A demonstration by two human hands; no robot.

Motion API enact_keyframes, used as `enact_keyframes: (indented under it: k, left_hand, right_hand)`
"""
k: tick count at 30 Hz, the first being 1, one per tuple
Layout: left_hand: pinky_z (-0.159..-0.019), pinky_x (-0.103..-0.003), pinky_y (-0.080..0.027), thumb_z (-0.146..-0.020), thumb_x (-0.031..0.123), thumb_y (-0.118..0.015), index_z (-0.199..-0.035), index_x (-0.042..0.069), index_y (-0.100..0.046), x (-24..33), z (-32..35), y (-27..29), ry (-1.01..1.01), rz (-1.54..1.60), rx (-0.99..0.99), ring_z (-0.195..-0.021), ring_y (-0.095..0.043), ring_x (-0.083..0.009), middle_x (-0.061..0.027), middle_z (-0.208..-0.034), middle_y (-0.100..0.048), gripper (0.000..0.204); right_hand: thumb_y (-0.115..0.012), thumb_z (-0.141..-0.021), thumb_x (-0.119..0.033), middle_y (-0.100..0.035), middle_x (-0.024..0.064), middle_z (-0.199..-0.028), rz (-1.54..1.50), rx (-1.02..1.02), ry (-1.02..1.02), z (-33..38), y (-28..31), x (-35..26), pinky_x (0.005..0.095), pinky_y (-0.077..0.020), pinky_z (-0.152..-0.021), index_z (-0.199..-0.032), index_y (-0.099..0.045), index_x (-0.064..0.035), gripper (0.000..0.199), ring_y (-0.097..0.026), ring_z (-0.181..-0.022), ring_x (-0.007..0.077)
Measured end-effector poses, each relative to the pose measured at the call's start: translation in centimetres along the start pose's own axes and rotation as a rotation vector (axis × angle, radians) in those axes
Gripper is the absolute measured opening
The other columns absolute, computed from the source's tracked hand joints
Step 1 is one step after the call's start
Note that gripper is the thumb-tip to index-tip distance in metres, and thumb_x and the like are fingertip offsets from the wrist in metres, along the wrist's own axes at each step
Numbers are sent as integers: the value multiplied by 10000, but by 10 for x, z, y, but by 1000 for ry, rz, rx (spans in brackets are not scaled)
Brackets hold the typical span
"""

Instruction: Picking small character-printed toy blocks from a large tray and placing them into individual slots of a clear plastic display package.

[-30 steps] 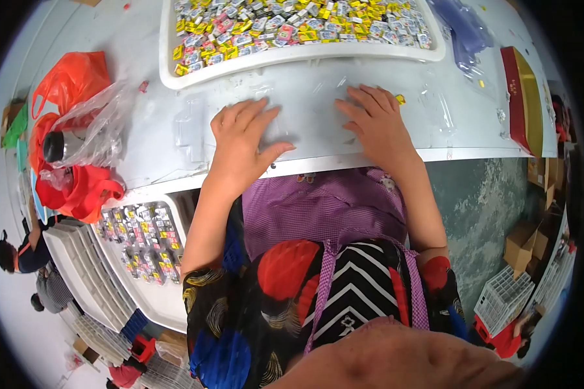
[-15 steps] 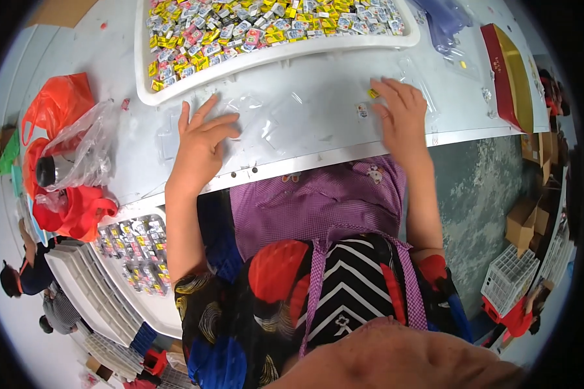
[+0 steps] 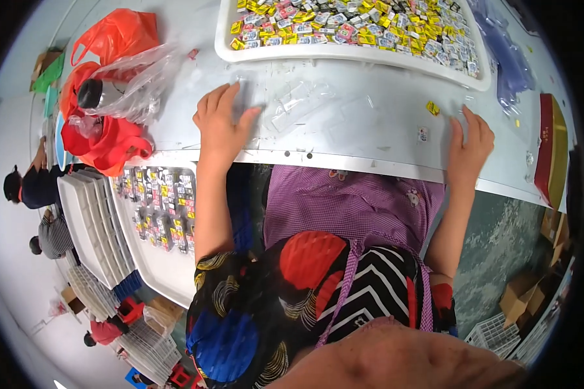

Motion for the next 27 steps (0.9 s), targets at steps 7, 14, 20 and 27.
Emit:
enact_keyframes:
  k: [7,14,20,27]
  left_hand:
    - [-995,-413,-340,-787,119,-674,-999,97,-694,-19,15,-6,-64,-70,-66,-1161,-538,-293,-77,-1117,-655,214]
    - [-899,-404,-395,-783,56,-664,-903,62,-680,-11,13,0,-154,-128,-32,-977,-583,-287,-94,-958,-655,121]
    - [-825,-386,-417,-781,21,-651,-890,54,-675,-4,2,-12,-240,-170,46,-859,-567,-285,-102,-893,-628,117]
    - [-790,-376,-429,-716,32,-735,-752,64,-645,-22,8,-8,-126,-91,144,-790,-574,-287,-95,-780,-629,103]
  right_hand:
    - [-647,-856,-134,-654,106,-997,87,-152,-7,27,10,23,398,-438,-857,-1012,-671,-42,183,-587,-967,287]
    - [-637,-856,-100,-648,98,-1003,30,-153,38,23,5,15,384,-428,-857,-996,-662,-42,154,-583,-962,283]
    - [-640,-845,-72,-644,109,-1010,46,-120,41,27,11,26,402,-425,-860,-1033,-658,-44,190,-585,-963,281]
    - [-674,-783,-47,-637,111,-1027,-82,-103,101,27,10,19,403,-421,-861,-978,-662,-50,195,-570,-993,296]
Point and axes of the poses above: each hand's wrist, its own z-axis away from the middle knuckle, its own y-axis out of the back of the hand, x = y × z, the point moved 6 cm from there along -z, towards the middle knuckle
